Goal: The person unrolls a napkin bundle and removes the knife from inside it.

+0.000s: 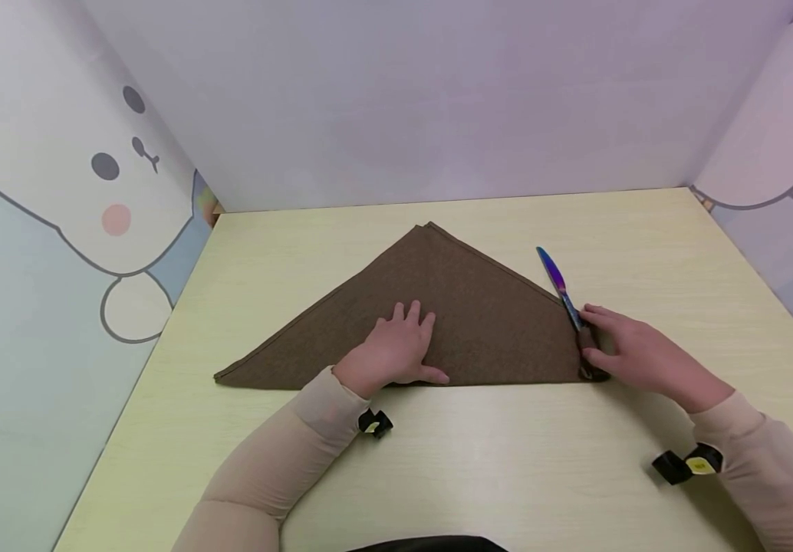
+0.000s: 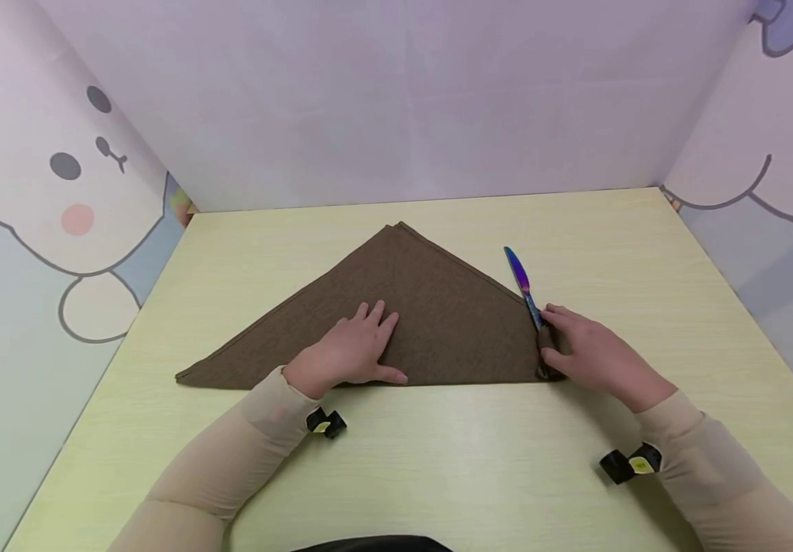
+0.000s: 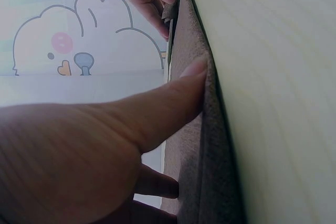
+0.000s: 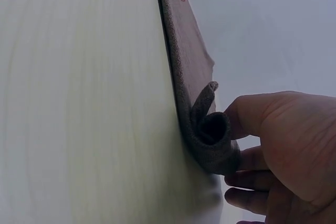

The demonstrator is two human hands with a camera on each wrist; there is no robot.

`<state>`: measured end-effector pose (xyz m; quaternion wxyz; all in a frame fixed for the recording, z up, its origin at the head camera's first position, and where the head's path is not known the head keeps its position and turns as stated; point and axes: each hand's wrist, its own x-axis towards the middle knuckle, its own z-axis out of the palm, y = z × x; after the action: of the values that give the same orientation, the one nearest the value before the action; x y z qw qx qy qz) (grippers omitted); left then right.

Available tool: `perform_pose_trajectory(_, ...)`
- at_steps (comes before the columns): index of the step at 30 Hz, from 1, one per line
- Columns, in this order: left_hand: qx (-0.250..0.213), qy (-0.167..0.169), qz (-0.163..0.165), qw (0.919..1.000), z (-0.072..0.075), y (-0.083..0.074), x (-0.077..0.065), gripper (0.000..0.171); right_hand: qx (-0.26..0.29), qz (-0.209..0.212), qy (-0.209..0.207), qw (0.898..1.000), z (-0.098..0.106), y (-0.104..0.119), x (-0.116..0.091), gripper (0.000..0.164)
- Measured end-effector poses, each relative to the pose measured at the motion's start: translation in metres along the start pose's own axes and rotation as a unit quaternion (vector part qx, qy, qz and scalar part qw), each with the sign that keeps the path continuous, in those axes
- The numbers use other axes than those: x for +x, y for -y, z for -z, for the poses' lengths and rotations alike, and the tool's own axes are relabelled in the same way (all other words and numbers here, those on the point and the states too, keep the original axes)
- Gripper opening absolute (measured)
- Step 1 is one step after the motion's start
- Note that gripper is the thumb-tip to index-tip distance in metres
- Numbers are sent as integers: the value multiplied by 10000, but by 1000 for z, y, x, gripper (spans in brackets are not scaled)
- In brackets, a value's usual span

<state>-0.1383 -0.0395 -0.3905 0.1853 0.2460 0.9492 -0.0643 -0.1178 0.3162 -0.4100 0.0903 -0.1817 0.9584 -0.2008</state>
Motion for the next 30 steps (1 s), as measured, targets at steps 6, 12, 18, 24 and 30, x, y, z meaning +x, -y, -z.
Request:
perform_pose_trajectory(6, 41, 29, 14, 10000, 1, 0, -1, 105, 16, 14, -9, 10000, 1, -3, -1, 63)
perform_pose_trajectory(12, 22, 36, 10, 10000, 2, -1, -1, 104, 29, 27, -10, 10000, 2, -6, -2, 61)
perform_pose_trajectory(18, 39, 45, 1, 10000, 2, -1, -1, 104, 20, 138, -110, 9998, 2, -11, -4, 58)
perform_pose_trajectory(24, 17, 59, -1, 10000, 2, -1, -2, 104, 25, 173, -145, 9997, 3, -14, -6, 56)
perform_pose_trajectory(30, -5, 56, 9, 10000, 2, -1, -1, 104, 86, 223, -200, 9995, 3, -19, -8, 54)
